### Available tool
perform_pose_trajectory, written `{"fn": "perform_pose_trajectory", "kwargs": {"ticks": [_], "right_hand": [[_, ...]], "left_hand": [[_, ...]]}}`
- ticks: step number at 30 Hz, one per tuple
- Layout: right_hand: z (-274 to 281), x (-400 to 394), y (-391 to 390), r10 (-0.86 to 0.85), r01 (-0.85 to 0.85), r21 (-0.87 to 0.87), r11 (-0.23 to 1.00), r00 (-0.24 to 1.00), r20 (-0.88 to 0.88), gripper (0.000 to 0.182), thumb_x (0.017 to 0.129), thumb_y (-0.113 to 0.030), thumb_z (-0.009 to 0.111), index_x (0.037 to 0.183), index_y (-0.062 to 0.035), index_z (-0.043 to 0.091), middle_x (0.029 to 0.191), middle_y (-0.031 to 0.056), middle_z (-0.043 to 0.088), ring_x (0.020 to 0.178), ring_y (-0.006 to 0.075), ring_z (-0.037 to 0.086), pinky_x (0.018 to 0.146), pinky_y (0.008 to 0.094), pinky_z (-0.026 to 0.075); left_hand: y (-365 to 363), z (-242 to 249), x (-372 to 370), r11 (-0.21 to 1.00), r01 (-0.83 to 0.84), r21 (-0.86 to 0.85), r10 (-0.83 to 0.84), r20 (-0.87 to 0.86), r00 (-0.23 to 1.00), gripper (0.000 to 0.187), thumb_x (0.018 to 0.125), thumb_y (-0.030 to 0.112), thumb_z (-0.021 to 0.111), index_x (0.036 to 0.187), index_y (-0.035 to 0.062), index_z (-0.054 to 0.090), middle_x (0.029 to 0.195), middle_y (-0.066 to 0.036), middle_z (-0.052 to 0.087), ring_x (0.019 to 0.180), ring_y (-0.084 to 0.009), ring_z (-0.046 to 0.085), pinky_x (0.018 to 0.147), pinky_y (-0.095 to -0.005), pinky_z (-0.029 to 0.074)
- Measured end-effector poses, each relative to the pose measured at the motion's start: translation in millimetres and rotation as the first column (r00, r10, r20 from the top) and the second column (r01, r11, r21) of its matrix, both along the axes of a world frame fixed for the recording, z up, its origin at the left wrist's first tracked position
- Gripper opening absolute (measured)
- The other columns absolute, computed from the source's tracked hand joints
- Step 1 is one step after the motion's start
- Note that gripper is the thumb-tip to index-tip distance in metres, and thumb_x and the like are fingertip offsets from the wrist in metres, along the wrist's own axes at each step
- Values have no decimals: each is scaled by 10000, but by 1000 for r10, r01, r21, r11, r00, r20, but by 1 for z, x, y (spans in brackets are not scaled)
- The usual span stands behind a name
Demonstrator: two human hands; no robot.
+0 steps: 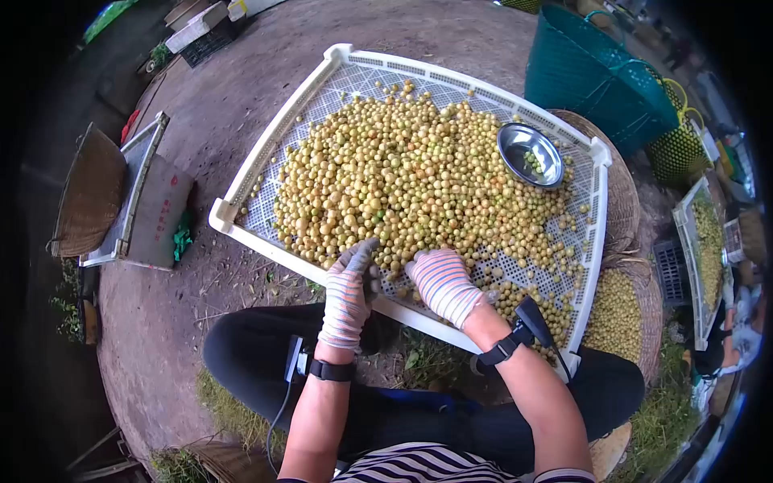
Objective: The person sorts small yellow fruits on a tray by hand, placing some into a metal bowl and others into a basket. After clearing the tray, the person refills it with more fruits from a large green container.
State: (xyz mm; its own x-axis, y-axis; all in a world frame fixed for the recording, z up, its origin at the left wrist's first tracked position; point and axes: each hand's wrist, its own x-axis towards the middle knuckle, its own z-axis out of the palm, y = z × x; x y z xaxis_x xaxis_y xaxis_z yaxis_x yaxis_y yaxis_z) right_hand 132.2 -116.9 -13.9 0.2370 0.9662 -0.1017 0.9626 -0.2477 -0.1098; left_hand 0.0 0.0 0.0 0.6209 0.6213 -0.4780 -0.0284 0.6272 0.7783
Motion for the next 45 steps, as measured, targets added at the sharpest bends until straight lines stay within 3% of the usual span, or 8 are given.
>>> {"fn": "perform_pose_trajectory", "kwargs": {"ticks": [9, 14, 21, 30, 34, 38, 41, 45], "right_hand": [[68, 10, 5, -120, 298, 145, 944, 715, -689, 266, 812, -235, 715, 1000, -47, 708, 875, 150, 674, 737, 263, 665, 675, 357, 523], [29, 55, 1, -262, 282, 115, 953, 951, -162, 217, 790, -226, 689, 953, -86, 726, 905, 150, 672, 832, 338, 655, 781, 444, 524], [24, 55, -20, -396, 451, -3, 893, 780, -484, 178, 806, -242, 657, 818, -75, 718, 835, 159, 680, 746, 334, 652, 703, 424, 520], [17, 39, 8, -171, 188, 188, 964, 980, -102, 121, 789, -181, 659, 858, -88, 692, 908, 161, 654, 831, 360, 642, 735, 462, 518], [4, 43, 3, -258, 313, 230, 922, 936, -241, 117, 819, -151, 651, 850, -42, 683, 848, 140, 668, 741, 312, 652, 693, 443, 515], [19, 40, -14, -248, 669, -13, 743, 257, -934, 151, 847, -144, 703, 902, -5, 694, 711, 8, 645, 620, 61, 523, 573, 250, 455], [48, 25, -15, -184, 618, -2, 786, 230, -956, 106, 837, -120, 683, 854, -16, 692, 720, -29, 609, 585, 46, 482, 541, 213, 411], [30, 24, -10, -40, 443, 393, 806, 703, -710, 96, 840, -73, 644, 815, 14, 679, 738, 45, 618, 667, 104, 522, 625, 271, 457]], "left_hand": [[-8, 6, 5, 977, 204, -56, -205, -17, 979, 393, 994, 409, 499, 1051, 53, 655, 715, 12, 620, 458, -62, 497, 398, -181, 320], [-13, 2, 7, 957, 257, -137, -235, 154, 960, 340, 1002, 313, 517, 1094, 6, 630, 733, 11, 615, 513, -62, 532, 417, -166, 349], [-16, 4, 10, 972, 210, -103, -199, 106, 974, 238, 978, 226, 565, 1095, 37, 648, 699, 29, 604, 502, -59, 525, 422, -172, 369], [-16, 3, 12, 980, 165, -112, -155, 93, 984, 252, 982, 234, 562, 1129, 47, 644, 673, 35, 591, 475, -60, 504, 430, -173, 372], [-16, 4, 13, 980, 176, -88, -171, 67, 983, 256, 979, 239, 570, 1132, 47, 643, 665, 40, 586, 469, -58, 497, 421, -174, 362], [-20, 6, 16, 969, 245, -27, -246, -10, 969, 301, 949, 309, 624, 1115, 61, 657, 653, 41, 578, 453, -53, 484, 410, -175, 341], [-25, 9, 20, 943, 332, -23, -332, -24, 943, 293, 906, 360, 683, 981, 78, 665, 636, 47, 563, 446, -46, 473, 406, -173, 322], [-27, 0, 23, 944, 330, -21, -330, 26, 944, 248, 890, 320, 710, 880, 78, 660, 613, 48, 555, 448, -48, 464, 406, -178, 323]]}}
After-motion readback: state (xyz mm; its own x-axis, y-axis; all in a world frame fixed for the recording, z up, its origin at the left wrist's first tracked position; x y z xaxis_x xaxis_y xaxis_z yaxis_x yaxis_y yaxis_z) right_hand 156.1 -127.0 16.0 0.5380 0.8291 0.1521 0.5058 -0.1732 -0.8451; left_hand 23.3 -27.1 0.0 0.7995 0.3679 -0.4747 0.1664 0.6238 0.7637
